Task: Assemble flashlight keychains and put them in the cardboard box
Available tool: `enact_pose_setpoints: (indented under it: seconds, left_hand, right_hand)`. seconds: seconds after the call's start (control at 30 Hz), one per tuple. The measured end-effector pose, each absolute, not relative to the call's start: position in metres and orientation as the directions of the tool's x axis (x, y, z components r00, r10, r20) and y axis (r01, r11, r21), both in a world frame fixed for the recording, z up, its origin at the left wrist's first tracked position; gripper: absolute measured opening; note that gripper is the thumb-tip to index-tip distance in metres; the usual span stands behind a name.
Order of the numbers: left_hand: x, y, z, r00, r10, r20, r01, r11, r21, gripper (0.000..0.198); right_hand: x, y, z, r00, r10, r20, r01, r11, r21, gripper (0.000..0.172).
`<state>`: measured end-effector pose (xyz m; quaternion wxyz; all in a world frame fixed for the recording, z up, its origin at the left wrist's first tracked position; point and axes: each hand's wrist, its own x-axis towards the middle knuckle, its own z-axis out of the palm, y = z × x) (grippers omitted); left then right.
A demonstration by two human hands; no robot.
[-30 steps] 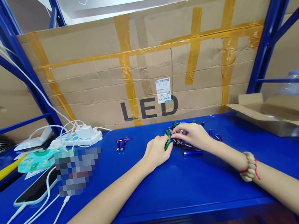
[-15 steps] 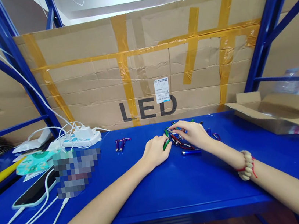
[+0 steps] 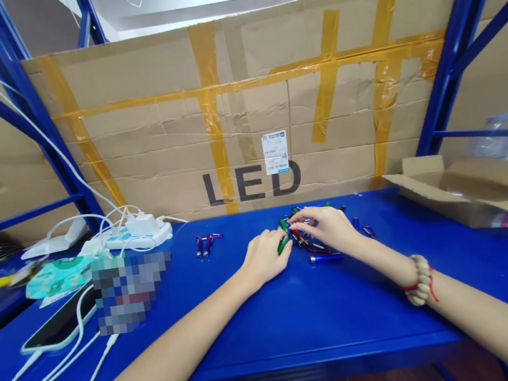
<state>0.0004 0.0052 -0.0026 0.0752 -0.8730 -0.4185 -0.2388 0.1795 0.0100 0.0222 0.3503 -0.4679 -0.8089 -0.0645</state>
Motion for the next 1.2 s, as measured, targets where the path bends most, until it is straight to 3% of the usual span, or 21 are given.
enact_pose_setpoints:
  seconds: [0.6, 1.03, 1.2]
  left_hand:
    - [0.0001, 0.0034, 0.0027, 0.482, 0.77, 0.418, 0.812, -0.571, 0.117, 0.024]
    - [-0.0005, 0.003, 0.004, 0.478, 0.779, 0.405, 0.808, -0.571, 0.144, 0.022]
    - [-0.001, 0.0034, 0.0037, 0.48, 0.773, 0.415, 0.799, -0.58, 0.155, 0.021]
  right_hand:
    - [0.1799, 0.0152, 0.0161, -0.369, 0.635, 0.679, 0.69, 0.676, -0.259, 0.021]
    - [0.1786, 0.0111, 0.0191, -0.349, 0.658, 0.667, 0.721, 0.644, -0.257, 0.023]
    - [0.1775, 0.0098, 0.0202, -0.268, 0.672, 0.69, 0.722, 0.615, -0.318, 0.023]
